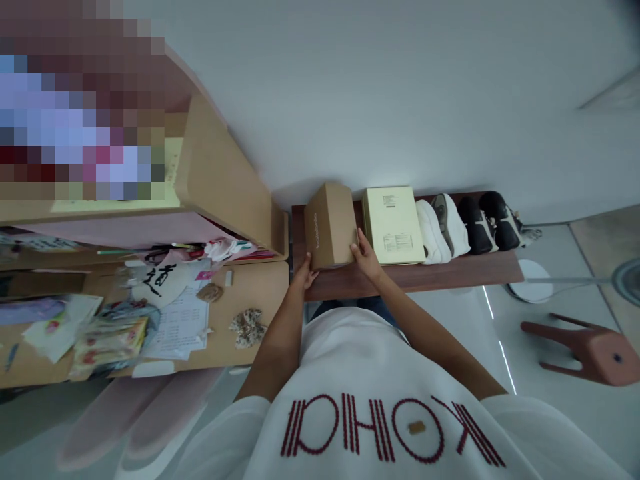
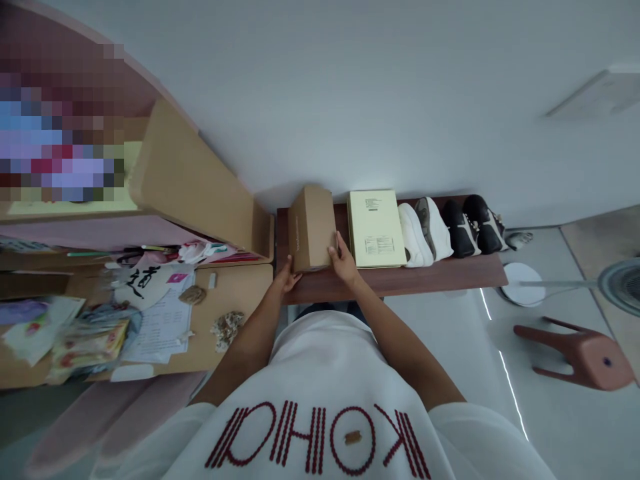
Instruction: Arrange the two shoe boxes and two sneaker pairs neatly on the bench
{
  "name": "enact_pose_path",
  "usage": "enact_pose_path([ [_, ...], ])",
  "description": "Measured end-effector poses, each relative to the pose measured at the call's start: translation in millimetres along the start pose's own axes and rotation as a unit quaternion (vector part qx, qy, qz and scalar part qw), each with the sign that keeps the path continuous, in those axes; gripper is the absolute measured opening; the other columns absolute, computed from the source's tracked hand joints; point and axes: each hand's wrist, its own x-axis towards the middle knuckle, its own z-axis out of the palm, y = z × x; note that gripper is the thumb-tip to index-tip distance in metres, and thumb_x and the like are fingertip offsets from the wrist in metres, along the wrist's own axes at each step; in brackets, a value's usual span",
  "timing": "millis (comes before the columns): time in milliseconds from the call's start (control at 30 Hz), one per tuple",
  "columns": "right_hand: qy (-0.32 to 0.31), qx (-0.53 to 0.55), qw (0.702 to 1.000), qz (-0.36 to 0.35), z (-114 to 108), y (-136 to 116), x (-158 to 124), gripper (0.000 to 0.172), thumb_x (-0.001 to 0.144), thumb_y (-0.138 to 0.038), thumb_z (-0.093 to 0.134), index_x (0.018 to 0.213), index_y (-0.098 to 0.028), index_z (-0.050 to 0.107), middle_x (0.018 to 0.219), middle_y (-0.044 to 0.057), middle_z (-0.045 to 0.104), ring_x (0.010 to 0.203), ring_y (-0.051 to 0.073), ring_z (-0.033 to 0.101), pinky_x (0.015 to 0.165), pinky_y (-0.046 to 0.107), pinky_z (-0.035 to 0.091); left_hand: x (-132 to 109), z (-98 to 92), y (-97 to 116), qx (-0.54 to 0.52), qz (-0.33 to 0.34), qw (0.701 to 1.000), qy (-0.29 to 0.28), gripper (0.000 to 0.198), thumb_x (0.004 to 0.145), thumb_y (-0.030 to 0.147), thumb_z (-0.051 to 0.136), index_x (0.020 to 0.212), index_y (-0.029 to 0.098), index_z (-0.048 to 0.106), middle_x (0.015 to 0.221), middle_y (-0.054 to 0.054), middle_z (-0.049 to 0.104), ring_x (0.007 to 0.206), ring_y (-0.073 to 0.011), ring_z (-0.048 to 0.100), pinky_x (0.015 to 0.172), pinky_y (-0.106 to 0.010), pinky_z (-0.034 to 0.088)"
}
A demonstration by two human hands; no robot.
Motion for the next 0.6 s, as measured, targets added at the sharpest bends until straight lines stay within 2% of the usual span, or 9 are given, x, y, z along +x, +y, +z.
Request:
enact_pose_path([
  [100,0.026,-0.022,0.999,0.001,-7.4,3.1,0.1,0.080,0.094,-0.067,0.048,0.158,-0.020,0.039,0.166,0.006,0.036,0.154,0.021,0.032,0.128,0.038,0.021,-5.5,7.4,-1.0,-0.032,-0.041,0.999,0.005,0.073,0.073,0.076,0.071,0.133,0.036,0.058,0.151,-0.010,0.055,0.136,-0.0277,0.055,0.104,-0.046,0.052],
  [167,0.035,-0.036,0.999,0.010,-10.4,5.2,-1.1,0.077,0.096,-0.066,0.045,0.156,-0.018,0.043,0.163,0.007,0.040,0.152,0.020,0.035,0.127,0.037,0.023,-11.1,8.5,3.8,-0.050,-0.039,0.998,0.003,0.068,0.075,0.071,0.074,0.131,0.036,0.060,0.150,-0.009,0.056,0.135,-0.0276,0.056,0.101,-0.046,0.054],
  [267,0.039,-0.051,0.997,0.043,-11.8,7.5,-3.0,0.075,0.097,-0.067,0.044,0.154,-0.019,0.047,0.161,0.006,0.045,0.151,0.021,0.038,0.127,0.039,0.025,-21.4,4.6,14.0,-0.059,0.012,0.998,0.010,0.062,0.076,0.061,0.080,0.128,0.032,0.061,0.147,-0.010,0.059,0.131,-0.0268,0.059,0.096,-0.043,0.056],
  [400,0.028,-0.048,0.994,0.097,-9.2,10.1,1.4,0.079,0.092,-0.072,0.051,0.149,-0.018,0.054,0.154,0.010,0.053,0.146,0.028,0.045,0.126,0.044,0.029,-36.0,-0.5,23.4,-0.032,0.098,0.993,0.052,0.061,0.074,0.051,0.085,0.128,0.032,0.062,0.138,-0.006,0.066,0.128,-0.0251,0.062,0.094,-0.039,0.057],
  [600,-0.028,-0.015,0.991,0.131,0.2,15.5,20.3,0.078,0.082,-0.068,0.068,0.144,-0.024,0.058,0.141,0.007,0.065,0.139,0.029,0.053,0.119,0.049,0.040,-44.5,5.2,25.5,0.008,0.168,0.981,0.102,0.065,0.077,0.047,0.083,0.135,0.030,0.060,0.137,-0.006,0.068,0.132,-0.0263,0.060,0.104,-0.042,0.053],
])
